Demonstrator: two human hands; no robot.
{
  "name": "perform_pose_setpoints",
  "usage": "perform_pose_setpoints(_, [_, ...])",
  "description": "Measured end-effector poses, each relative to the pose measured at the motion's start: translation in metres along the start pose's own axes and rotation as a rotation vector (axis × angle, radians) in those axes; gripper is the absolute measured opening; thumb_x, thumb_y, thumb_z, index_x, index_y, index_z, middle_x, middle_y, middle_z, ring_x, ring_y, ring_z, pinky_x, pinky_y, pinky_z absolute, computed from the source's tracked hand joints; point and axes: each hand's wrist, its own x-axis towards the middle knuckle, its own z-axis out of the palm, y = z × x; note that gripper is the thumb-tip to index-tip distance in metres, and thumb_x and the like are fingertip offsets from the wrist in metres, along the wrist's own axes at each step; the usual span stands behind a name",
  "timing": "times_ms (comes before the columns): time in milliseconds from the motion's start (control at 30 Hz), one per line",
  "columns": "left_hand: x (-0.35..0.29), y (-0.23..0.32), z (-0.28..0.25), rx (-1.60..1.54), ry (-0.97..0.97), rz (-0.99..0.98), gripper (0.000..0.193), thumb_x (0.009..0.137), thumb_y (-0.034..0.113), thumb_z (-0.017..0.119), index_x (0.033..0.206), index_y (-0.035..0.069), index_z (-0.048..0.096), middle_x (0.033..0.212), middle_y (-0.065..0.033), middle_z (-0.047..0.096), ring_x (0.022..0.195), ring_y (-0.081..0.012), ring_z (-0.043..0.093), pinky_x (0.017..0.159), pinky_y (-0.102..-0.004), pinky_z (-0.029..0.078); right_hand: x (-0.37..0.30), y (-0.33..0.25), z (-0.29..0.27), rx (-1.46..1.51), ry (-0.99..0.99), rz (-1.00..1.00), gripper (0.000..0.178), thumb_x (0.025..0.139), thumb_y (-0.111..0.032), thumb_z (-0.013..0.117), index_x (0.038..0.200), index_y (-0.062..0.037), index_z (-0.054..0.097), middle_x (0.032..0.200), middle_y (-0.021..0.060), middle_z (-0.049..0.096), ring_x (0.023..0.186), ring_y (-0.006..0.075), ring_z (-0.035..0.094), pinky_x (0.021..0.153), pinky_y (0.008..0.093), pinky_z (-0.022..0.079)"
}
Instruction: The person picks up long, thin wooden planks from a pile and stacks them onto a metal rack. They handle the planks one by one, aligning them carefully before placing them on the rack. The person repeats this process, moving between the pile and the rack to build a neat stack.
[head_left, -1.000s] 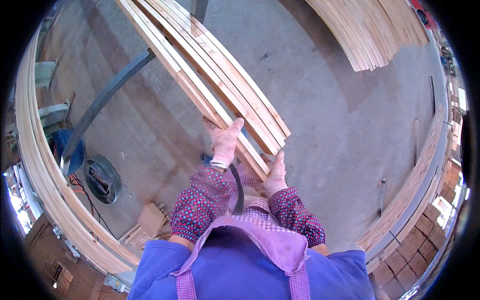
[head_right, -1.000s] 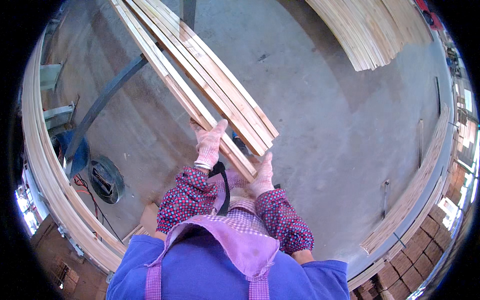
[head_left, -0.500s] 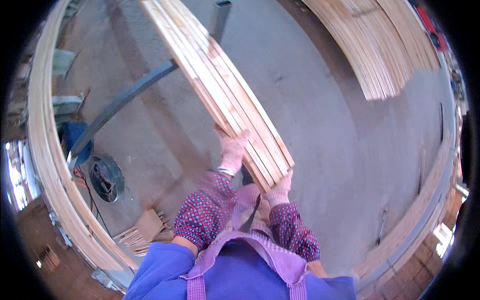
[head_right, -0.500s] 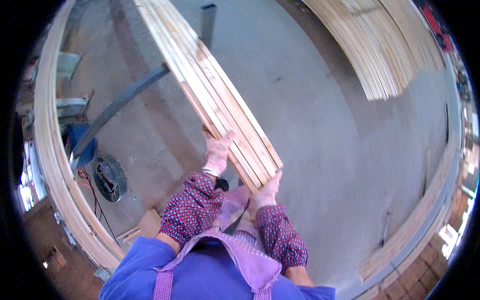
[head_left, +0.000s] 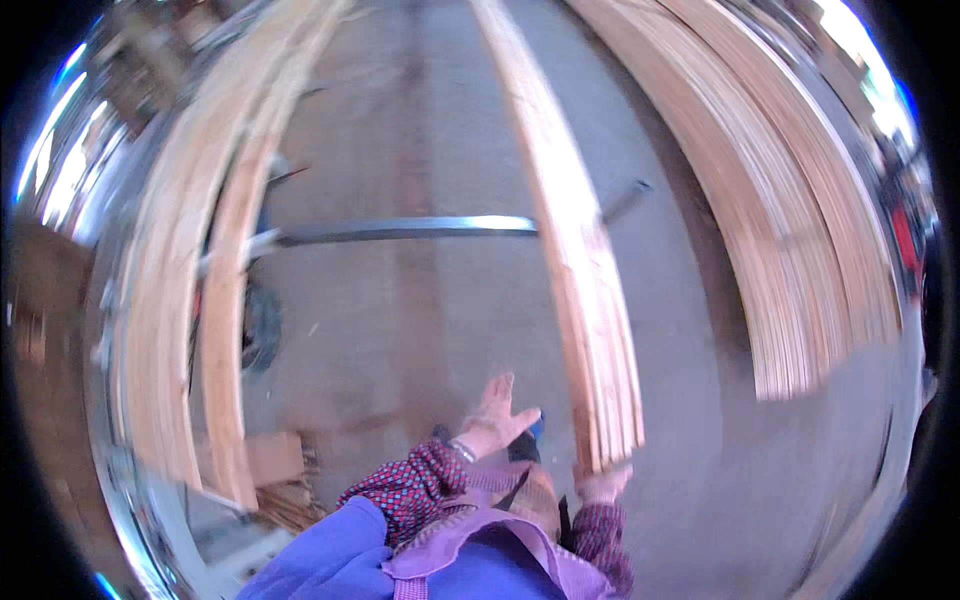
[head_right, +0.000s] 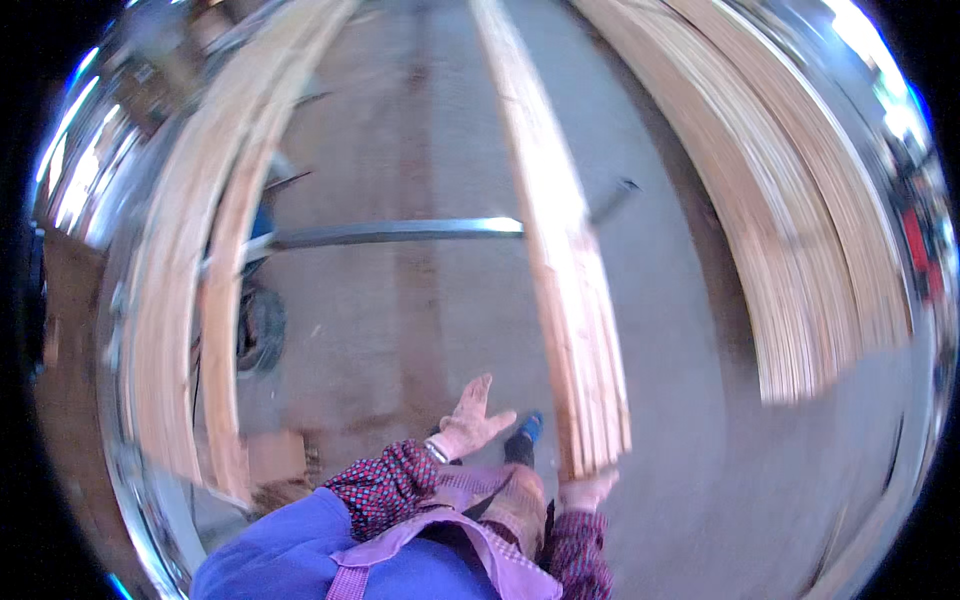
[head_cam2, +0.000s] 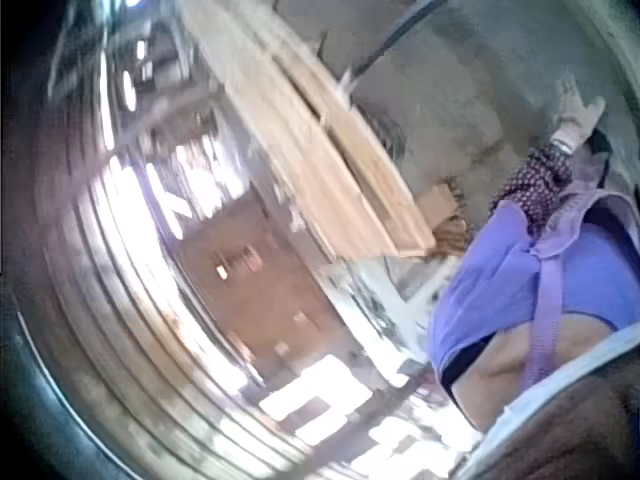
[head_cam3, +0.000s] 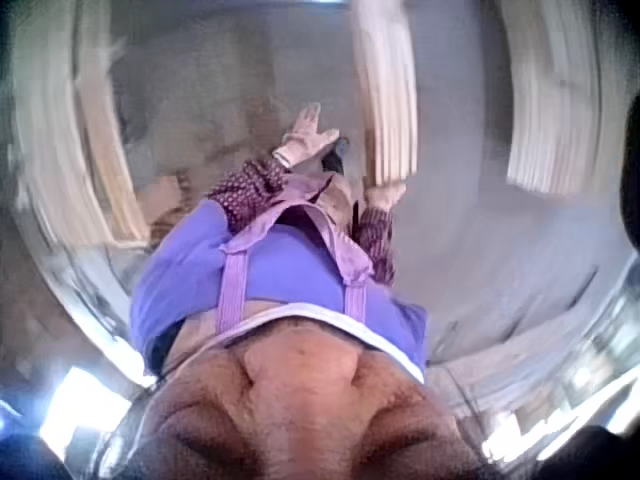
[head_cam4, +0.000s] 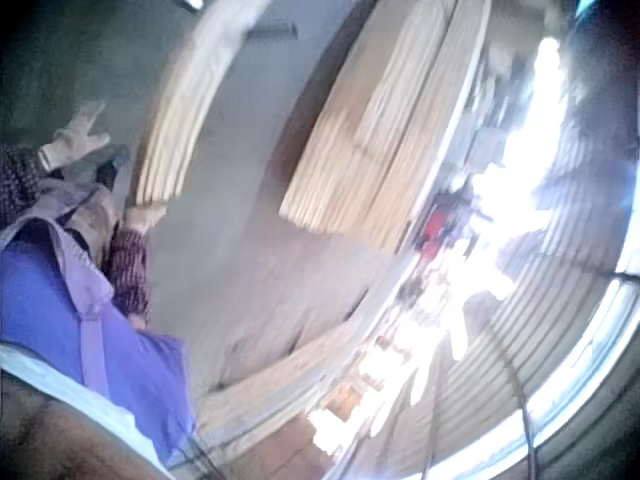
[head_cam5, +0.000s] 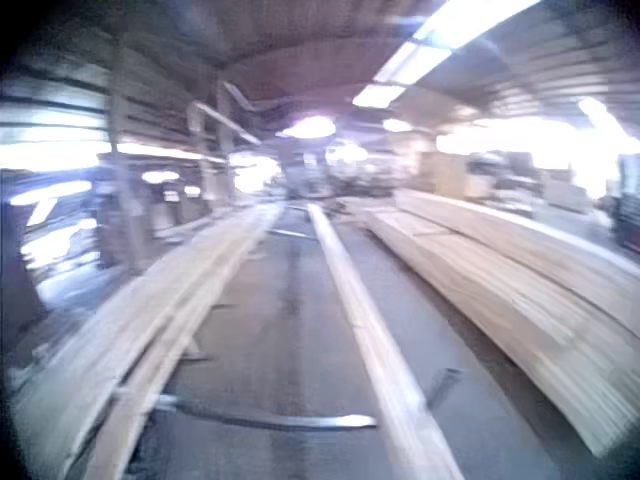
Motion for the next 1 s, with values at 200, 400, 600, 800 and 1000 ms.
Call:
perform_pose_setpoints(200, [-0.103,-0.110,-0.160,0.309,0.753,-0.051,0.080,0.087,0.048,0.061,0.146,-0.002,0.038,0.149,-0.0230,0.039,0.143,-0.0358,0.031,0.119,-0.0443,0.025,-0.072,0.047,0.040,0.311,0.287,0.379,0.068,0.095,-0.058,0.032,0.143,-0.0110,0.038,0.154,0.0150,0.035,0.143,0.0307,0.033,0.116,0.0493,0.028])
perform_pose_setpoints(400, [-0.239,-0.244,-0.314,0.282,1.057,-0.636,0.083,0.088,0.050,0.059,0.148,-0.003,0.036,0.154,-0.0232,0.034,0.146,-0.0308,0.029,0.121,-0.0369,0.023,-0.012,0.138,0.092,0.228,-1.231,0.745,0.051,0.092,-0.050,0.046,0.116,-0.0070,0.060,0.124,0.0113,0.057,0.118,0.0291,0.051,0.095,0.0464,0.042])
perform_pose_setpoints(600, [-0.270,-0.354,-0.293,-0.294,0.653,-0.470,0.061,0.089,0.040,0.065,0.132,-0.002,0.055,0.127,-0.0214,0.063,0.113,-0.0339,0.061,0.098,-0.0409,0.048,-0.070,0.246,0.215,-0.466,-1.091,0.475,0.032,0.095,-0.037,0.056,0.113,-0.0121,0.063,0.107,0.0082,0.066,0.098,0.0271,0.060,0.082,0.0424,0.048])
perform_pose_setpoints(800, [-0.244,-0.256,-0.254,-0.515,0.345,-0.075,0.048,0.087,0.038,0.074,0.113,-0.001,0.068,0.100,-0.0019,0.072,0.087,-0.0124,0.062,0.079,-0.0300,0.051,-0.250,0.278,0.248,-0.979,-1.281,0.492,0.044,0.088,-0.037,0.070,0.122,-0.0097,0.063,0.110,0.0032,0.066,0.100,0.0179,0.060,0.085,0.0364,0.050])
perform_pose_setpoints(1000, [-0.157,-0.281,-0.137,-1.255,0.194,-0.036,0.038,0.095,0.032,0.059,0.123,0.006,0.064,0.101,-0.0051,0.072,0.092,-0.0212,0.068,0.084,-0.0358,0.054,-0.236,0.217,0.210,-0.852,-0.906,0.317,0.038,0.084,-0.020,0.077,0.115,-0.0003,0.067,0.103,0.0070,0.072,0.087,0.0181,0.068,0.078,0.0316,0.054])
